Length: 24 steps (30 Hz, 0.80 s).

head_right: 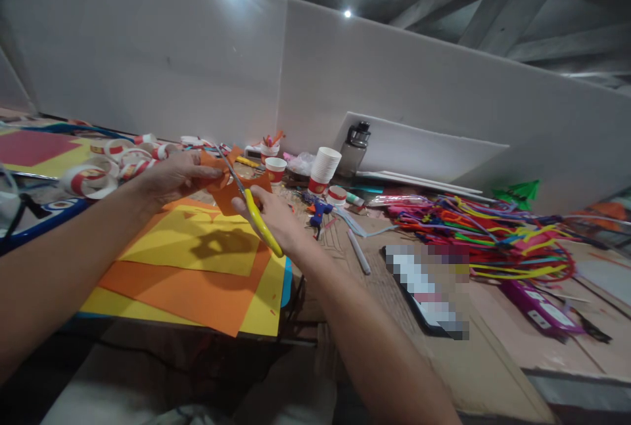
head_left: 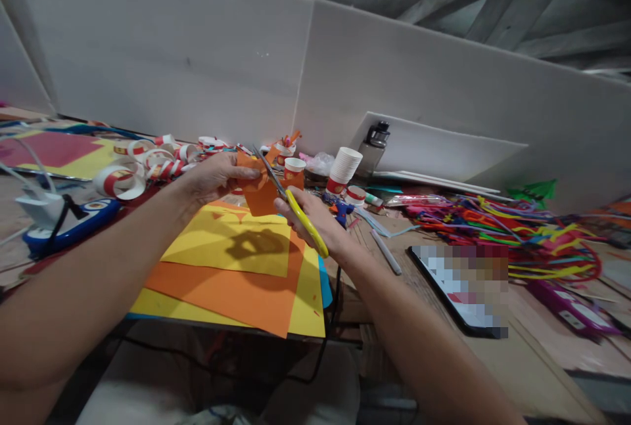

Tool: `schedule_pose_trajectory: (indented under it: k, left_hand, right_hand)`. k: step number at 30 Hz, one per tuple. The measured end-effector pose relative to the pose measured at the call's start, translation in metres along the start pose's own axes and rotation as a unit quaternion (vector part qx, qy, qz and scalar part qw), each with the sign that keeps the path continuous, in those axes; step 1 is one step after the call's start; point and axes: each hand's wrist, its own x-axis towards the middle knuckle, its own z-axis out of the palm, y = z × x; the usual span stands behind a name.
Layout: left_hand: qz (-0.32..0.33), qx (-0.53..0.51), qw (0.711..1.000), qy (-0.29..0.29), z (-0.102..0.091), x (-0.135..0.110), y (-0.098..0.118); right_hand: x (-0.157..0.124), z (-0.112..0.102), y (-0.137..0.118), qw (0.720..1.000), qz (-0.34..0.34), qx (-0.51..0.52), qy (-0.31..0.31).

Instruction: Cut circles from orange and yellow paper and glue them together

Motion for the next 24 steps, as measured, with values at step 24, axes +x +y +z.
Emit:
schedule_pose_trajectory:
  k: [24]
  left_hand:
    - [-0.054,0.126,0.989,-0.055,-0.018,-0.003,0.016]
  right_hand:
    - [-0.001,-0.001,-0.005,0.998,-0.004,-0.042,-0.043]
